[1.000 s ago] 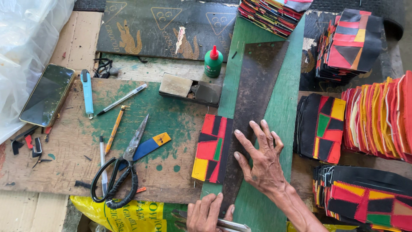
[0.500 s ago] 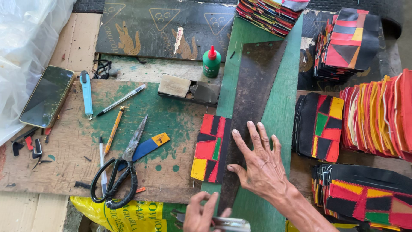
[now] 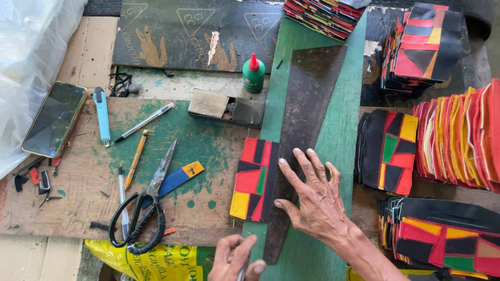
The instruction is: The person uses a metal ruler and a utility knife to trim the edges of small rectangular pieces of patterned fabric. They repeatedly align the ruler along the fabric edge and cut along it, then move the finished piece aside and pick up the next one from a stack.
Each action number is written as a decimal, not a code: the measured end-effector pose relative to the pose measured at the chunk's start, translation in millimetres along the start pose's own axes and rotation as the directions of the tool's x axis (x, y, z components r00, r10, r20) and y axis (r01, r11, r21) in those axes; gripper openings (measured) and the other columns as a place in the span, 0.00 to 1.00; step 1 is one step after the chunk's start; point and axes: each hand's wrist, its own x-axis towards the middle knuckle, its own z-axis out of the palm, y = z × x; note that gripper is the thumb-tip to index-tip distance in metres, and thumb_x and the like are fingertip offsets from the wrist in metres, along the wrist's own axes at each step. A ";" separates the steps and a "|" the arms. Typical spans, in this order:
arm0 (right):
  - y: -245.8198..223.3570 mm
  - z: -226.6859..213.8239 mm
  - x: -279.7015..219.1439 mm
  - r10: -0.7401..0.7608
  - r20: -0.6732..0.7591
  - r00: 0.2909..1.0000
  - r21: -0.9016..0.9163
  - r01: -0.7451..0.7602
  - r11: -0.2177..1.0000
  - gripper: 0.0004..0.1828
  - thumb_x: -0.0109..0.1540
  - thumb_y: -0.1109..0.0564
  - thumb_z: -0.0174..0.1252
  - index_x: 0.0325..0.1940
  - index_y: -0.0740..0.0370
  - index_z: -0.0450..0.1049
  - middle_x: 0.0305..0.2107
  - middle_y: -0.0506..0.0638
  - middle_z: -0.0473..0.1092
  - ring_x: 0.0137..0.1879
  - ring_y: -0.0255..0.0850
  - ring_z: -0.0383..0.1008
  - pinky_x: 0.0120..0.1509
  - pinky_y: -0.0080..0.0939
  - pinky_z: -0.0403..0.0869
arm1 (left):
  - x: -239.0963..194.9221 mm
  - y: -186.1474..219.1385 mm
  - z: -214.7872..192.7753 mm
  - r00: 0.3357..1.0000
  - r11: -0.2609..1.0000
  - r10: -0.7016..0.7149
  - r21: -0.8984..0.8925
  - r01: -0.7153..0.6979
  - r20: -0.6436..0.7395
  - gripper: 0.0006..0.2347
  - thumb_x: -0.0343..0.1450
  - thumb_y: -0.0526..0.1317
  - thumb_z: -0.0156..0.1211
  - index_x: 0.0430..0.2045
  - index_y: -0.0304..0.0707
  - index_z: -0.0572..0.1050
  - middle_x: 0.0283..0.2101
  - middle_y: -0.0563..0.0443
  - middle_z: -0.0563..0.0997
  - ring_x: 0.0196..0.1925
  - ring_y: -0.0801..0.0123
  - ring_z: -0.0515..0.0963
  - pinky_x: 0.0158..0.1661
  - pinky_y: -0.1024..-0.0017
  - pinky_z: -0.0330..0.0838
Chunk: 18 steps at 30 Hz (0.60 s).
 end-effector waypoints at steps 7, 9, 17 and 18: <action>1.3 -8.1 1.7 -0.024 0.061 0.998 0.018 0.023 1.000 0.54 0.48 0.38 0.69 0.75 0.49 0.57 0.73 0.62 0.47 0.78 0.63 0.42 0.69 0.71 0.45 | -14.0 -30.4 15.7 0.986 0.981 0.163 0.112 -0.158 -0.037 0.11 0.59 0.33 0.67 0.34 0.44 0.82 0.35 0.48 0.81 0.34 0.66 0.86 0.32 0.71 0.82; -1.9 -7.0 0.8 -0.014 0.063 0.998 -0.027 0.016 1.000 0.54 0.49 0.39 0.69 0.76 0.50 0.56 0.73 0.63 0.46 0.78 0.63 0.41 0.68 0.72 0.45 | -8.1 -29.3 12.8 0.962 0.948 0.267 0.193 -0.252 -0.056 0.12 0.56 0.34 0.67 0.32 0.46 0.81 0.33 0.50 0.81 0.32 0.64 0.85 0.33 0.68 0.81; -0.4 -7.4 1.6 -0.020 0.050 0.999 0.011 0.019 1.000 0.54 0.49 0.39 0.70 0.75 0.50 0.56 0.73 0.62 0.47 0.78 0.63 0.41 0.70 0.73 0.45 | 72.2 49.4 -11.4 0.960 0.978 0.114 -0.142 -0.155 -0.257 0.10 0.70 0.30 0.59 0.45 0.32 0.79 0.33 0.45 0.83 0.35 0.71 0.86 0.37 0.75 0.79; 0.5 -7.6 1.6 -0.021 0.042 0.999 0.017 0.020 1.000 0.54 0.48 0.39 0.70 0.75 0.50 0.57 0.73 0.62 0.47 0.78 0.63 0.42 0.69 0.71 0.45 | 91.5 57.7 -6.1 0.972 0.975 0.059 -0.194 -0.105 -0.228 0.10 0.72 0.31 0.58 0.46 0.31 0.79 0.33 0.45 0.83 0.33 0.72 0.85 0.35 0.75 0.78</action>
